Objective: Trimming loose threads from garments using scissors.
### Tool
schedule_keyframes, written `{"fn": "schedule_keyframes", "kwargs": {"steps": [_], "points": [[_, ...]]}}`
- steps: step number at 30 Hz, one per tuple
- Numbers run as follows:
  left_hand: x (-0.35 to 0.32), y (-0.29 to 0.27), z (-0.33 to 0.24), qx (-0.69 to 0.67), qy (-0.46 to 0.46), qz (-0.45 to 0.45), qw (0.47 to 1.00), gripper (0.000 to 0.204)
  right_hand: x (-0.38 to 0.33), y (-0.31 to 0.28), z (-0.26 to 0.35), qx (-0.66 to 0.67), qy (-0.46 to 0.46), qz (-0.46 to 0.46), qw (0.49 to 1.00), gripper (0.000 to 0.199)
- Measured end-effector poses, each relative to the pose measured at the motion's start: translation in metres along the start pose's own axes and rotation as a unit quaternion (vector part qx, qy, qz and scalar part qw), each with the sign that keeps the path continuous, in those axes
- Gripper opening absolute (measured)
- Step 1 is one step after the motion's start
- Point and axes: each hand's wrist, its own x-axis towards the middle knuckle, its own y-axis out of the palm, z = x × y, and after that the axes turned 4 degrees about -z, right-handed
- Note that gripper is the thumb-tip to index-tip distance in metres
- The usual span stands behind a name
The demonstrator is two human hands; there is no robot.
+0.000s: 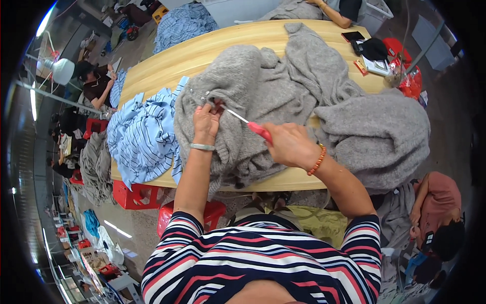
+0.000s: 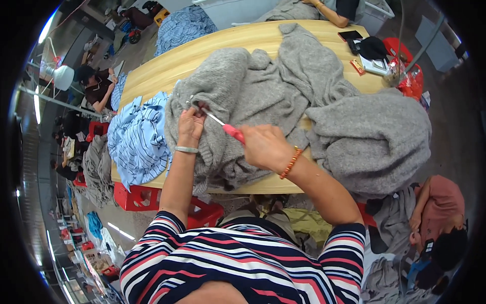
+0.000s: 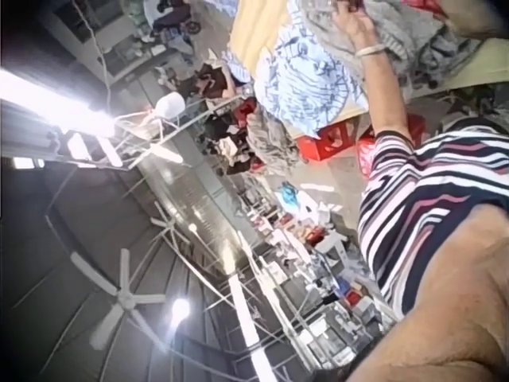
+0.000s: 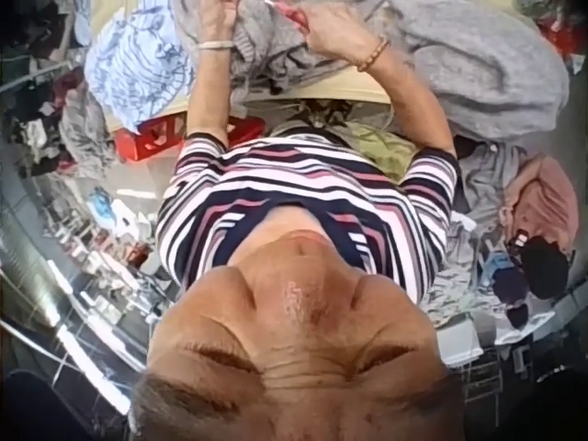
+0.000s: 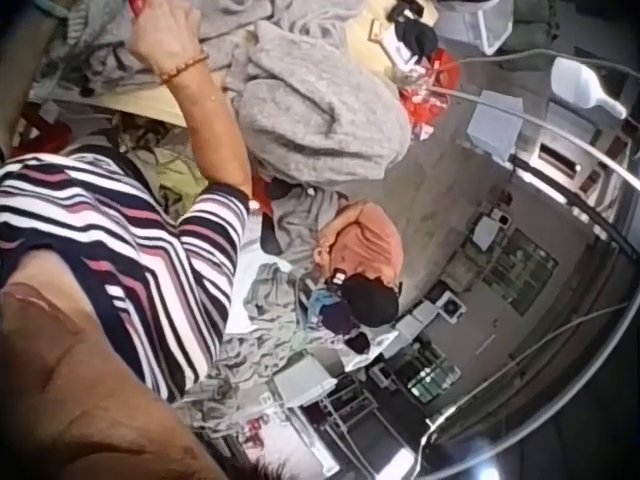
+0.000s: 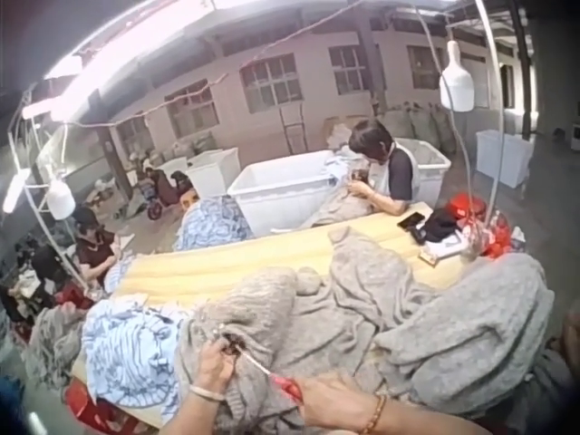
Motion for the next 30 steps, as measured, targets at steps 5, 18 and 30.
{"fn": "schedule_keyframes", "kwargs": {"steps": [5, 18, 30], "points": [[-0.002, 0.003, 0.004, 0.034, 0.022, -0.014, 0.999, 0.019, 0.006, 0.000, -0.001, -0.001, 0.008, -0.012, 1.000, 0.028], [-0.018, -0.002, -0.001, 0.070, 0.025, 0.016, 0.997, 0.015, 0.000, 0.001, -0.001, 0.016, -0.018, 0.005, 1.000, 0.029], [-0.087, -0.008, -0.042, 0.411, -0.053, 0.006, 0.910, 0.007, -0.070, 0.018, -0.017, 0.029, -0.001, 0.090, 0.996, 0.036]]}}
